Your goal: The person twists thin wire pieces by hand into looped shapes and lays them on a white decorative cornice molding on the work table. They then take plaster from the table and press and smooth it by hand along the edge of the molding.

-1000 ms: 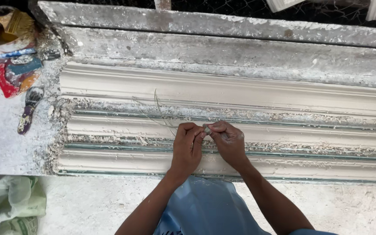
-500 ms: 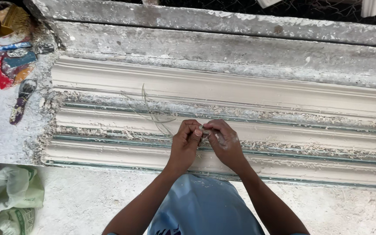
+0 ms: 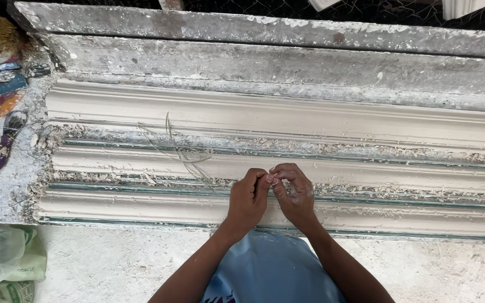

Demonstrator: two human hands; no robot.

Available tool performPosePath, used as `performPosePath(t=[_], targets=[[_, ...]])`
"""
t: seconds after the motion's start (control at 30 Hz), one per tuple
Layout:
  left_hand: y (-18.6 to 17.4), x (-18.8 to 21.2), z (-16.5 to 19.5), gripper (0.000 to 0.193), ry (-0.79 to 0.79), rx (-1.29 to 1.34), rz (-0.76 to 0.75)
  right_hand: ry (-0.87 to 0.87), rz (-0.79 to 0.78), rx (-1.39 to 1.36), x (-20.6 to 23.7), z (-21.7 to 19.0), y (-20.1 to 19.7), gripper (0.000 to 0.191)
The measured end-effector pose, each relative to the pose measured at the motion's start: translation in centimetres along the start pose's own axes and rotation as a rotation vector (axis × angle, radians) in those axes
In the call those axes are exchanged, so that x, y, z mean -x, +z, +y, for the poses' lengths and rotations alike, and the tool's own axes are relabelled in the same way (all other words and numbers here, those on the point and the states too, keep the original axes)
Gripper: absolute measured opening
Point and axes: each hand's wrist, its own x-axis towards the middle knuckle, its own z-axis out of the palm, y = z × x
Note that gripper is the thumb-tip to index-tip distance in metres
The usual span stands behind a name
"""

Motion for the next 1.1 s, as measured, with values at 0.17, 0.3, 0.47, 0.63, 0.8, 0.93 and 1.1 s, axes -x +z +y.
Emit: performPosePath(t=[0.17, 0.3, 0.47, 0.63, 0.8, 0.93, 1.1], targets=[[0.6, -0.6, 0.5, 0.016, -0.019, 0.025, -0.043, 0.109, 0.004, -0.283, -0.4, 1.2, -0.6, 0.008], [0.6, -1.4, 1.2, 0.016, 0.019, 0.034, -0.082, 0.239, -0.027, -0.448, -1.2, 2.2, -2.2, 0.009], [0.2, -2.3, 2.3, 0.014, 0.251, -0.113, -0.015, 0.078, -0.094, -0.308, -1.7, 2.7, -3.9, 0.008], [-0.7, -2.8, 2.1, 0.02, 0.048, -0.159, -0.182, 0.142, -0.041, -0.307, -2.5, 3.4, -5.1, 0.006], [-0.2, -2.8, 0.0, 0.021, -0.244, 0.083, -0.203, 0.42, -0.152, -0.376, -3.2, 2.5, -4.4, 0.019], [0.5, -2.4, -1.3, 0.022, -0.378, 0.346, -0.219, 0.614, -0.353, -0.327, -3.7, 0.9, -3.4, 0.027], [-0.1, -2.1, -1.6, 0.013, -0.214, 0.548, -0.102, 0.47, -0.412, -0.412, -4.3, 0.9, -4.8, 0.019]])
